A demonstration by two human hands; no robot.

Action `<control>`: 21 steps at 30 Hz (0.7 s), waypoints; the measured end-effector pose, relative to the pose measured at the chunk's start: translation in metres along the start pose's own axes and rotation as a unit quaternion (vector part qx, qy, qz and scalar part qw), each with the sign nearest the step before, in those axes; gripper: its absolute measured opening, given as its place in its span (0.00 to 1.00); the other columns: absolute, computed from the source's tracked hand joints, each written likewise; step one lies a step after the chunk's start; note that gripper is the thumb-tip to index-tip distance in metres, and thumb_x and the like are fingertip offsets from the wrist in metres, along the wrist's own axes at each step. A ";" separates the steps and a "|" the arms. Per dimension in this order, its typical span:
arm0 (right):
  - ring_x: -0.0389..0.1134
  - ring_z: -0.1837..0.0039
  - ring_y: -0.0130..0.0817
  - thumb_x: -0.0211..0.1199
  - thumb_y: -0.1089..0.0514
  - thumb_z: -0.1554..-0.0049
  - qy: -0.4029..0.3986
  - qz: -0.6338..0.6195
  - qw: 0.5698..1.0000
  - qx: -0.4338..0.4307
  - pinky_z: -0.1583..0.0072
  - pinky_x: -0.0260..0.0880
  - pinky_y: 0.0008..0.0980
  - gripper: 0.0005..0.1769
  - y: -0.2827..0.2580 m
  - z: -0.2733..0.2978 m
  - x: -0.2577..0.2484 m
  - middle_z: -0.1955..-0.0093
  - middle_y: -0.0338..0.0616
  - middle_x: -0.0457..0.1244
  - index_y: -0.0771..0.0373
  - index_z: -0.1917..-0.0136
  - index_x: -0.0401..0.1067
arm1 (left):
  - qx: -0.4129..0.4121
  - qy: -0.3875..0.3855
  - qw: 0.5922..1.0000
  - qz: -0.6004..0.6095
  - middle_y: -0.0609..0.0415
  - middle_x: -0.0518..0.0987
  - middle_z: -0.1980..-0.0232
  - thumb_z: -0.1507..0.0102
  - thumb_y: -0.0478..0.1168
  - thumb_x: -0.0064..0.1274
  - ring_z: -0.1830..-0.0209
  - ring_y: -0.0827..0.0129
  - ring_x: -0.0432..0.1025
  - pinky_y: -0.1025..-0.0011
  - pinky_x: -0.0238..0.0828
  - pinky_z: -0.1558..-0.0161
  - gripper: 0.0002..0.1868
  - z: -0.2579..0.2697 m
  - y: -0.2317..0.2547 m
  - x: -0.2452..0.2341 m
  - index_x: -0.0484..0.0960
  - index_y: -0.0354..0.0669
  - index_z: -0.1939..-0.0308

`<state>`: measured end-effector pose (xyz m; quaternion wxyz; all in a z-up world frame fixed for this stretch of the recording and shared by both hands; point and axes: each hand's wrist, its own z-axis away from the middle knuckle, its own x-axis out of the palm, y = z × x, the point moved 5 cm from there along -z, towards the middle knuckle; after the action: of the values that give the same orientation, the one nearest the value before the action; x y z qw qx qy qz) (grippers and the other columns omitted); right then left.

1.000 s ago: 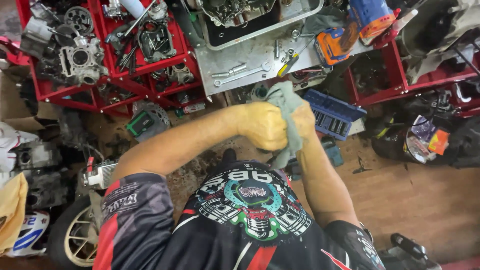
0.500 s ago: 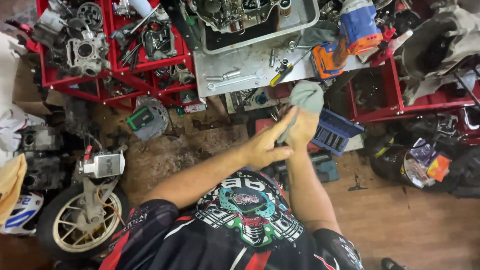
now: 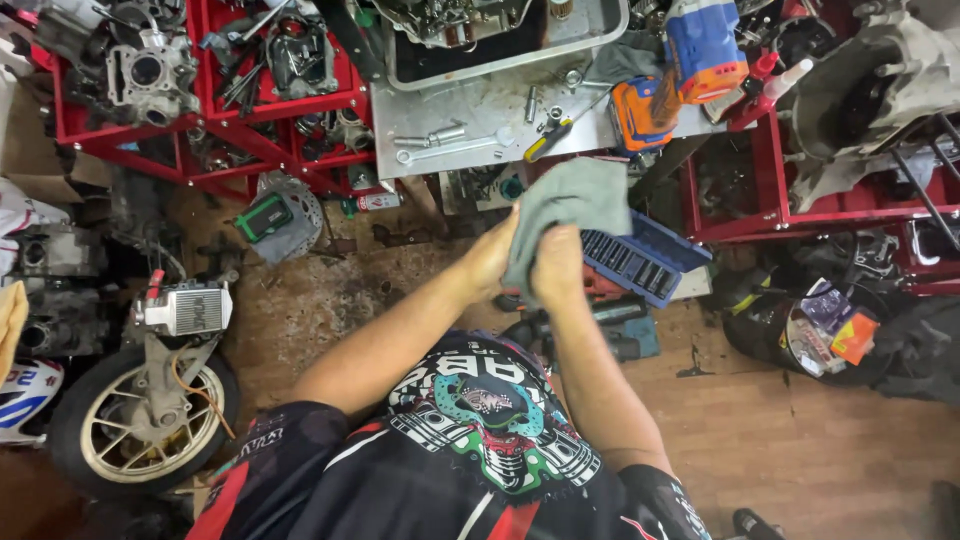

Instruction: The person uses a power tool to remove a bolt from an engine block, then wipes the area with a cloth. They remove a gear component, clean it, and place it aside. The person then uses a T-handle wrench to tighten bolts on the engine block.

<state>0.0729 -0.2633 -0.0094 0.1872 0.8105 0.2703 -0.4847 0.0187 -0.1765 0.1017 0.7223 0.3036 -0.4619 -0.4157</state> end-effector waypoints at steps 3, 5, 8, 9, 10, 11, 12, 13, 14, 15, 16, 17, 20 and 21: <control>0.54 0.57 0.62 0.33 0.41 0.30 0.055 -0.476 0.863 0.162 0.51 0.48 0.51 0.31 -0.003 -0.009 -0.056 0.61 0.61 0.51 0.66 0.60 0.61 | 0.023 0.024 0.996 0.086 0.49 0.81 0.43 0.29 0.64 0.45 0.45 0.64 0.76 0.63 0.74 0.39 0.31 -0.007 0.005 0.005 0.78 0.45 0.35; 0.63 0.58 0.14 0.50 0.52 0.31 0.159 0.402 0.893 0.129 0.51 0.67 0.14 0.14 0.006 0.017 -0.027 0.56 0.30 0.64 0.56 0.49 0.75 | 0.092 -0.003 0.994 0.054 0.44 0.79 0.43 0.32 0.64 0.49 0.44 0.62 0.73 0.58 0.69 0.37 0.37 0.028 0.051 0.026 0.75 0.37 0.31; 0.73 0.50 0.53 0.61 0.70 0.40 0.343 0.212 0.904 0.138 0.45 0.76 0.52 0.13 0.097 0.087 0.120 0.49 0.65 0.68 0.74 0.42 0.78 | 0.184 -0.018 0.978 -0.092 0.60 0.83 0.60 0.28 0.47 0.50 0.57 0.78 0.74 0.75 0.71 0.50 0.13 -0.034 -0.019 -0.017 0.87 0.47 0.52; 0.73 0.50 0.53 0.61 0.70 0.40 0.342 0.213 0.905 0.138 0.45 0.76 0.52 0.13 0.099 0.079 0.111 0.49 0.65 0.68 0.74 0.42 0.78 | 0.183 -0.018 0.979 -0.091 0.60 0.83 0.60 0.28 0.47 0.50 0.57 0.78 0.74 0.75 0.71 0.50 0.13 -0.038 -0.023 -0.016 0.87 0.47 0.52; 0.73 0.49 0.51 0.60 0.70 0.39 0.345 0.184 0.908 0.148 0.44 0.76 0.50 0.14 0.103 0.071 0.103 0.47 0.63 0.68 0.73 0.41 0.77 | 0.219 -0.025 0.962 -0.161 0.55 0.85 0.56 0.30 0.43 0.53 0.52 0.74 0.76 0.71 0.72 0.46 0.10 -0.041 -0.024 -0.012 0.86 0.46 0.49; 0.72 0.47 0.49 0.60 0.70 0.39 0.346 0.154 0.912 0.158 0.43 0.75 0.48 0.15 0.106 0.066 0.095 0.46 0.61 0.68 0.72 0.39 0.76 | 0.252 -0.031 0.940 -0.228 0.51 0.86 0.52 0.31 0.39 0.55 0.47 0.70 0.78 0.68 0.73 0.42 0.11 -0.043 -0.027 -0.008 0.86 0.44 0.46; 0.72 0.47 0.49 0.60 0.70 0.39 0.343 0.154 0.913 0.158 0.43 0.75 0.48 0.15 0.107 0.060 0.084 0.46 0.61 0.68 0.72 0.39 0.76 | 0.249 -0.030 0.941 -0.227 0.51 0.86 0.52 0.31 0.39 0.55 0.47 0.70 0.78 0.68 0.73 0.42 0.11 -0.037 -0.022 -0.001 0.86 0.44 0.46; 0.72 0.45 0.46 0.60 0.71 0.39 0.346 0.109 0.916 0.174 0.41 0.75 0.44 0.16 0.111 0.053 0.074 0.43 0.57 0.67 0.71 0.38 0.75 | 0.317 -0.054 0.912 -0.255 0.43 0.73 0.38 0.31 0.42 0.53 0.35 0.57 0.67 0.58 0.64 0.34 0.22 -0.027 -0.010 0.011 0.72 0.42 0.34; 0.71 0.43 0.44 0.59 0.71 0.38 0.348 0.063 0.916 0.190 0.40 0.74 0.41 0.17 0.116 0.047 0.064 0.41 0.54 0.67 0.69 0.36 0.73 | 0.383 -0.077 0.876 -0.282 0.35 0.61 0.24 0.31 0.44 0.51 0.23 0.44 0.56 0.47 0.55 0.25 0.36 -0.017 0.000 0.023 0.59 0.40 0.21; 0.71 0.43 0.44 0.59 0.71 0.38 0.345 0.063 0.917 0.190 0.40 0.74 0.41 0.17 0.109 0.041 0.053 0.41 0.54 0.67 0.69 0.36 0.73 | 0.379 -0.077 0.878 -0.281 0.35 0.61 0.24 0.31 0.44 0.51 0.23 0.44 0.56 0.47 0.55 0.25 0.36 -0.021 -0.008 0.031 0.59 0.40 0.21; 0.71 0.41 0.41 0.59 0.72 0.38 0.345 0.018 0.915 0.207 0.38 0.74 0.38 0.19 0.105 0.035 0.042 0.39 0.50 0.66 0.68 0.34 0.72 | 0.421 -0.080 0.844 -0.323 0.36 0.64 0.28 0.29 0.49 0.48 0.26 0.44 0.59 0.49 0.56 0.26 0.33 -0.021 -0.015 0.042 0.61 0.41 0.23; 0.70 0.39 0.38 0.58 0.73 0.38 0.344 -0.027 0.912 0.223 0.36 0.73 0.35 0.20 0.101 0.030 0.032 0.37 0.46 0.66 0.67 0.32 0.71 | 0.461 -0.082 0.805 -0.363 0.38 0.67 0.31 0.28 0.55 0.44 0.28 0.44 0.62 0.51 0.57 0.27 0.33 -0.021 -0.023 0.054 0.63 0.41 0.24; 0.69 0.35 0.32 0.57 0.74 0.37 0.340 -0.118 0.899 0.250 0.33 0.72 0.29 0.24 0.099 0.014 -0.002 0.33 0.39 0.65 0.64 0.29 0.68 | 0.512 -0.012 0.794 -0.326 0.49 0.75 0.48 0.28 0.50 0.43 0.49 0.50 0.73 0.57 0.69 0.43 0.21 -0.020 -0.011 0.066 0.73 0.42 0.37; 0.69 0.35 0.32 0.57 0.74 0.37 0.338 -0.120 0.900 0.249 0.33 0.72 0.29 0.24 0.094 0.009 -0.016 0.33 0.39 0.65 0.64 0.29 0.68 | 0.510 -0.010 0.796 -0.326 0.49 0.75 0.48 0.28 0.50 0.43 0.49 0.50 0.73 0.57 0.69 0.43 0.21 -0.023 -0.008 0.069 0.73 0.42 0.37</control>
<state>0.1187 -0.3459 0.0042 -0.1831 0.9072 0.2827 -0.2523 0.0528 -0.2399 0.1152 0.2800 0.7567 -0.4878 -0.3331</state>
